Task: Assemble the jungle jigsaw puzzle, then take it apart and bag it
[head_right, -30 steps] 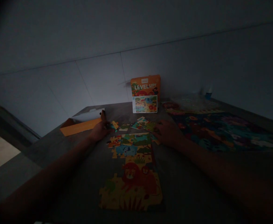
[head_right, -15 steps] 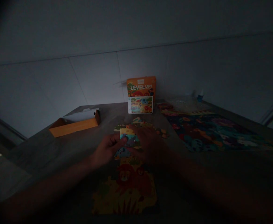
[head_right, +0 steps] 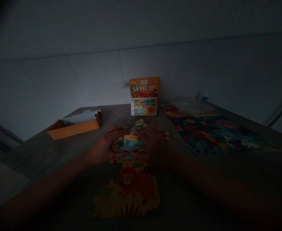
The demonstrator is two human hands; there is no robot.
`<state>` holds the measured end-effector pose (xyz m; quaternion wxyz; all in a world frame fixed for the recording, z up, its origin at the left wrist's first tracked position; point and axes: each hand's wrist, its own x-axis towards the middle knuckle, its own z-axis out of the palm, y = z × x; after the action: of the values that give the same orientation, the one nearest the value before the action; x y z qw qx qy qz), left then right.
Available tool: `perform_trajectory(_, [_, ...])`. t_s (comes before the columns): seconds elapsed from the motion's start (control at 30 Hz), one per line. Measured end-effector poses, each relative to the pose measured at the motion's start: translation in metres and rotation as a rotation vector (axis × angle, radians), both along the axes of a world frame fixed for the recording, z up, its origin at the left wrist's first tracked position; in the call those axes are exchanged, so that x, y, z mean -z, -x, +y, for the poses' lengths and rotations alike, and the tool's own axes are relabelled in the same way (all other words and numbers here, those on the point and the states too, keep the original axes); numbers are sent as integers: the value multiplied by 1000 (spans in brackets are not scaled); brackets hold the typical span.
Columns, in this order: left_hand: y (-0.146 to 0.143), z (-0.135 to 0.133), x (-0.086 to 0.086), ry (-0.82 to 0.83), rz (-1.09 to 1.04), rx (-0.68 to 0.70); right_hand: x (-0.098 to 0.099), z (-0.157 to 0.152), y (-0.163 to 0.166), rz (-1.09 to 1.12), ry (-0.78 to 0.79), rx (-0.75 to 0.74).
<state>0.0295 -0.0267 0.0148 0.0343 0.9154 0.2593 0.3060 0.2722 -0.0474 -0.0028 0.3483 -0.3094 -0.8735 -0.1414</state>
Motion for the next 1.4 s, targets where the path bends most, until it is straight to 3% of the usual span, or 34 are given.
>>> perform_trajectory(0.13, [17, 4, -18, -87, 57, -26, 1, -1, -1, 10, 32, 27])
perform_trajectory(0.33, [59, 23, -32, -26, 188, -144, 2, 7, -11, -15, 29, 60])
perform_trajectory(0.5, [78, 42, -23, -79, 233, -286, 3, 11, -12, -26, 44, 93])
perform_trajectory(0.67, [79, 49, -12, -98, 261, -267, 7, 14, -16, 8, 61, 137])
perform_trajectory(0.9, [75, 47, -12, -183, 259, -238, 3, 17, -19, 28, 62, 198])
perform_trajectory(1.13, [68, 47, -6, -319, 133, -342, 14, 39, -33, -13, 101, 345])
perform_trajectory(1.4, [58, 50, 11, -278, 33, -402, 32, 78, -49, 20, 397, 397])
